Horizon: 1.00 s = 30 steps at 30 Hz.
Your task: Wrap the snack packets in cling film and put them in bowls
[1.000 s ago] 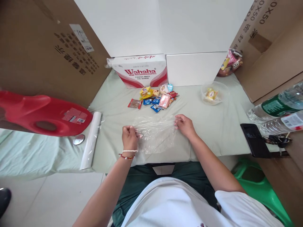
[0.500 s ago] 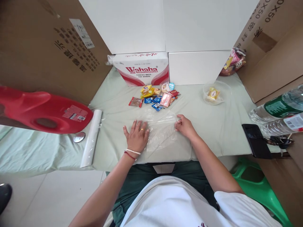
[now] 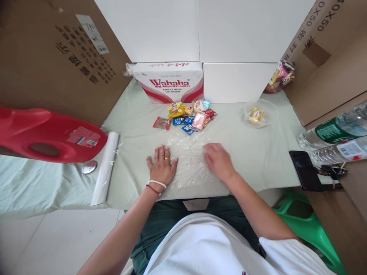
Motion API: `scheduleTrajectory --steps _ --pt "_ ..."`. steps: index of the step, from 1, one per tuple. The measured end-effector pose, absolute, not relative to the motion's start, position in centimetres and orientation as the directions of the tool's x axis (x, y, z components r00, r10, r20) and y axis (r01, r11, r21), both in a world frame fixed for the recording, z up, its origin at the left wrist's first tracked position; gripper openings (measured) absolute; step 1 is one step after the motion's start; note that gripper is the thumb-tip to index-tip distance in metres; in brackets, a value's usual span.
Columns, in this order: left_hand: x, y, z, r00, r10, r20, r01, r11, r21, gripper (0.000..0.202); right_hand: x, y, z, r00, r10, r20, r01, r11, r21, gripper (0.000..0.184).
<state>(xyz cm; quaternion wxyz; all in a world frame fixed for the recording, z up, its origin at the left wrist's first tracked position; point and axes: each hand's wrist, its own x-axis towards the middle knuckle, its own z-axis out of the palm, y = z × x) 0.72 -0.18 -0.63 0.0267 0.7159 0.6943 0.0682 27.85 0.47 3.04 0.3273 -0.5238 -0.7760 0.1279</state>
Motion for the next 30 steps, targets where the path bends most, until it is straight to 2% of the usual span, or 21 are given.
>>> scheduleTrajectory --steps 2,4,8,11,16,19,23,26,28,30 --pt "0.7 -0.4 -0.7 0.033 0.991 0.131 0.989 -0.051 0.138 0.069 25.2 0.8 2.4 -0.471 0.817 0.331 0.655 0.576 -0.489 0.040" --pt "0.7 -0.5 -0.7 0.063 0.984 0.165 0.984 -0.088 0.154 0.063 24.1 1.3 1.2 -0.557 0.796 0.237 0.665 0.599 -0.446 0.047" --pt "0.5 -0.2 -0.5 0.127 0.991 0.051 0.969 -0.135 0.207 0.055 27.2 2.6 -1.0 -0.425 0.900 0.099 0.821 0.429 -0.377 0.046" --pt "0.3 0.1 -0.5 0.129 0.991 -0.015 0.970 -0.123 0.211 0.057 32.2 3.8 -1.0 -0.260 0.957 0.128 0.894 0.288 -0.343 0.044" --pt "0.2 0.1 -0.7 0.161 0.987 0.010 0.967 -0.160 0.200 0.065 36.5 8.2 1.7 -0.125 0.980 0.156 0.951 0.162 -0.261 0.034" --pt "0.1 0.0 -0.9 0.173 0.985 0.009 0.970 -0.172 0.173 0.075 34.2 12.6 3.8 -0.244 0.952 0.187 0.927 0.285 -0.243 0.036" --pt "0.2 -0.1 -0.9 0.168 0.986 0.000 0.975 -0.166 0.146 0.082 28.2 18.1 5.7 -0.526 0.836 0.157 0.817 0.547 -0.182 0.055" --pt "0.2 -0.2 -0.8 0.167 0.986 -0.001 0.976 -0.165 0.145 0.083 24.1 19.8 6.3 -0.597 0.794 0.113 0.780 0.607 -0.148 0.051" --pt "0.3 -0.2 -0.8 0.164 0.986 0.001 0.975 -0.163 0.152 0.083 22.4 19.2 6.5 -0.619 0.772 0.146 0.746 0.636 -0.197 0.045" --pt "0.3 -0.2 -0.8 0.159 0.987 0.000 0.974 -0.157 0.161 0.083 21.7 17.1 6.6 -0.703 0.699 0.133 0.642 0.703 -0.305 0.042"
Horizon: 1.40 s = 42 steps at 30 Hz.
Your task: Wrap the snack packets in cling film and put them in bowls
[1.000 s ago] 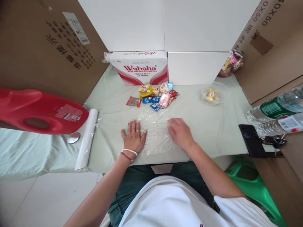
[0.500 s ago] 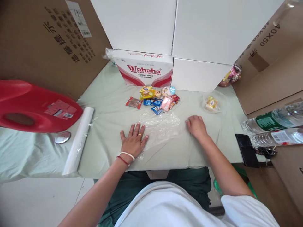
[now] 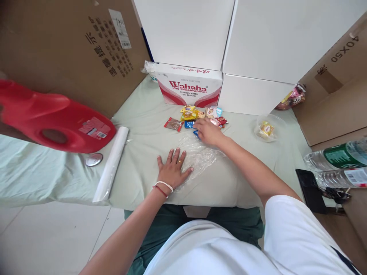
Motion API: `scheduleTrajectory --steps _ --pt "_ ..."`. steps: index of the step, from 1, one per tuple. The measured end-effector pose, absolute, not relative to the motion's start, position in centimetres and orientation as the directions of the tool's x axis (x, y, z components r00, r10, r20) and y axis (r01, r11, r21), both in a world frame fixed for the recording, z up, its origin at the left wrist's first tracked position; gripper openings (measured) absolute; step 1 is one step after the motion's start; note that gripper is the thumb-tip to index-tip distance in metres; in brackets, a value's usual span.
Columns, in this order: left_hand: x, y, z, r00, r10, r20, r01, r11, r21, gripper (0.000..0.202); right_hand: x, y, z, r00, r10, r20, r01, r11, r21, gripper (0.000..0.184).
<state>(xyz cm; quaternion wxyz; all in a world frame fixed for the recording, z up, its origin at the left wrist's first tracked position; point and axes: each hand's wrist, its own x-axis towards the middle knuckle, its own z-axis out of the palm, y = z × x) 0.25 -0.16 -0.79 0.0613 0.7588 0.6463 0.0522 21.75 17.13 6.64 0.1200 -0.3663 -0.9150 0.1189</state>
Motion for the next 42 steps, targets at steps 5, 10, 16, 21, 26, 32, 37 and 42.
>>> scheduleTrajectory --steps 5,10,16,21,26,32,37,42 --pt "0.3 -0.1 -0.8 0.149 0.989 -0.012 0.972 -0.144 0.186 0.089 25.0 8.3 7.0 -0.914 0.368 -0.172 0.399 0.730 -0.555 0.047" --pt "0.3 -0.3 -0.8 0.150 0.989 0.009 0.969 -0.148 0.198 0.092 32.1 0.9 8.4 -0.820 0.447 -0.357 0.568 0.561 -0.602 0.045" --pt "0.2 -0.4 -0.7 0.172 0.985 0.026 0.968 -0.174 0.183 0.086 35.5 2.1 11.3 -0.691 0.506 -0.516 0.704 0.312 -0.637 0.039" --pt "0.2 -0.3 -0.8 0.168 0.985 0.027 0.968 -0.171 0.184 0.084 29.1 12.2 11.0 -0.572 0.806 -0.153 0.749 0.437 -0.499 0.033" --pt "0.1 -0.4 -1.0 0.165 0.986 0.038 0.964 -0.169 0.204 0.086 19.5 22.3 7.5 -0.573 0.809 0.132 0.803 0.586 -0.110 0.058" --pt "0.1 -0.3 -1.0 0.155 0.988 0.019 0.963 -0.155 0.220 0.086 17.3 24.9 6.5 -0.488 0.857 0.166 0.836 0.514 -0.193 0.044" --pt "0.2 -0.3 -0.9 0.151 0.988 0.020 0.961 -0.152 0.231 0.085 22.4 18.8 6.7 -0.326 0.943 0.070 0.539 0.246 -0.806 0.041" --pt "0.3 -0.3 -0.9 0.147 0.989 0.021 0.962 -0.148 0.228 0.084 26.1 10.1 4.7 -0.505 0.797 -0.332 0.454 -0.082 -0.887 0.039"
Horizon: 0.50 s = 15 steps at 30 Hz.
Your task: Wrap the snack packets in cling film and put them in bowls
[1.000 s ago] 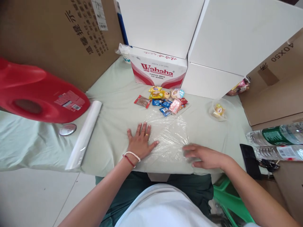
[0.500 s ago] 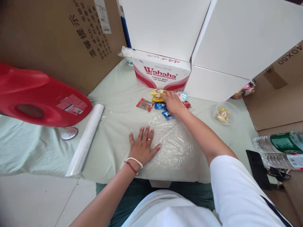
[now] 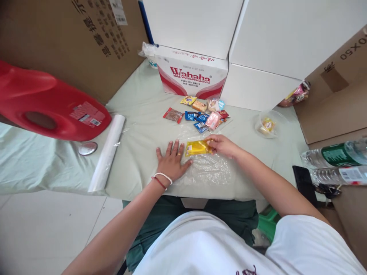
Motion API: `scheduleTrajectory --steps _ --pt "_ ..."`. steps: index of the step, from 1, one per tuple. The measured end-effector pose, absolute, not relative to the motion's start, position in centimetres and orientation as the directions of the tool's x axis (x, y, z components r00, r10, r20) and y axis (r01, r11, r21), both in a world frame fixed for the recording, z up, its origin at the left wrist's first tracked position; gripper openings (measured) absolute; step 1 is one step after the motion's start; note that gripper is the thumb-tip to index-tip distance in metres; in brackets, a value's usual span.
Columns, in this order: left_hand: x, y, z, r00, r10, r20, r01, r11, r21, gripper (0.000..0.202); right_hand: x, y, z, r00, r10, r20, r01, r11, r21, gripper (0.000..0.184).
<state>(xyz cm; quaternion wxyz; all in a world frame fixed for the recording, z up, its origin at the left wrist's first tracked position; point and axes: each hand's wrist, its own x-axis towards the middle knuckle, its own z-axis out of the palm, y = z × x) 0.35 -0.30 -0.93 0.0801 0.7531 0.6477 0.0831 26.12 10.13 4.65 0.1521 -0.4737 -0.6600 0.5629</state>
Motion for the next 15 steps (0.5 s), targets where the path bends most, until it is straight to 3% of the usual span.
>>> scheduleTrajectory --steps 3,6,10,12,15 --pt "0.5 -0.3 -0.8 0.142 0.990 0.016 0.969 -0.143 0.200 0.085 26.2 7.3 4.2 -0.407 0.886 -0.222 0.742 0.179 -0.646 0.031" --pt "0.5 -0.3 -0.7 0.144 0.990 0.006 0.975 -0.143 0.173 0.086 25.4 6.2 4.7 -0.486 0.874 -0.014 0.798 0.437 -0.416 0.037" --pt "0.5 -0.3 -0.8 0.137 0.991 0.006 0.980 -0.136 0.142 0.090 24.2 5.5 5.0 -0.640 0.764 -0.081 0.734 0.577 -0.359 0.057" --pt "0.6 -0.3 -0.9 0.123 0.992 0.001 0.984 -0.122 0.131 0.094 24.1 5.3 4.9 -0.617 0.779 -0.112 0.763 0.557 -0.328 0.051" --pt "0.7 -0.2 -0.9 0.115 0.993 -0.012 0.986 -0.112 0.122 0.098 24.3 5.2 4.8 -0.575 0.817 -0.052 0.770 0.518 -0.373 0.046"
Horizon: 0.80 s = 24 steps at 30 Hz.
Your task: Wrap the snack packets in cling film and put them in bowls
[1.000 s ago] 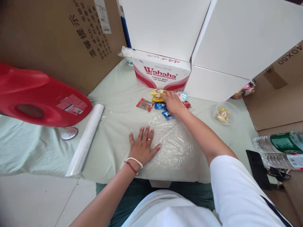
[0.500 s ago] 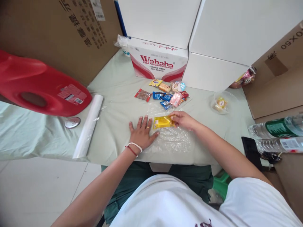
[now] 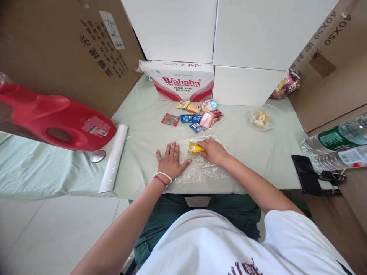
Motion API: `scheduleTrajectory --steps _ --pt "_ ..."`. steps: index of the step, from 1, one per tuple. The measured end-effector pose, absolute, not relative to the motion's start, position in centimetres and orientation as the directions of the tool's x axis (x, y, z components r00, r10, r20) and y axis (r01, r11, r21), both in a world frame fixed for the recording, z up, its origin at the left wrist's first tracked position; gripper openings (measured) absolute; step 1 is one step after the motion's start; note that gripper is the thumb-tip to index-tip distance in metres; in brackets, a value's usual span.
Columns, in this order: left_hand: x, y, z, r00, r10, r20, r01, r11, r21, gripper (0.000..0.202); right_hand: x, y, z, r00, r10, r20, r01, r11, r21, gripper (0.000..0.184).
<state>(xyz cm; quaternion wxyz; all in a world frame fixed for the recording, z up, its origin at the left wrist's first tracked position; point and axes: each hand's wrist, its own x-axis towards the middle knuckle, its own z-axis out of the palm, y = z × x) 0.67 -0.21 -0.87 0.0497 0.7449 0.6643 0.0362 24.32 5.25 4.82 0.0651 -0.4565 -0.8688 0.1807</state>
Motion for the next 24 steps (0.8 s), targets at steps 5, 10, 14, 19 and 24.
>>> scheduleTrajectory --steps 5,10,14,19,24 --pt "0.7 -0.1 -0.6 0.120 0.992 -0.021 0.986 -0.117 0.122 0.097 23.5 4.7 3.8 -0.582 0.813 -0.029 0.745 0.519 -0.419 0.048" --pt "-0.6 0.2 -0.5 0.173 0.984 -0.048 0.968 -0.161 0.193 0.083 24.5 3.1 1.9 -0.609 0.788 0.088 0.639 0.554 -0.534 0.062" --pt "-2.3 0.3 -0.8 0.182 0.983 0.004 0.932 -0.174 0.318 0.070 28.3 -0.9 1.5 -0.570 0.782 0.251 0.551 0.591 -0.590 0.054" --pt "-4.1 -0.9 -0.5 0.149 0.974 0.173 0.918 -0.201 0.342 0.055 32.0 -5.7 -0.1 -0.619 0.755 0.216 0.531 0.605 -0.594 0.037" --pt "-5.6 -3.0 0.6 0.446 0.894 0.055 0.838 -0.438 0.327 0.072 31.8 -5.7 -0.5 -0.536 0.809 0.239 0.523 0.541 -0.658 0.030"
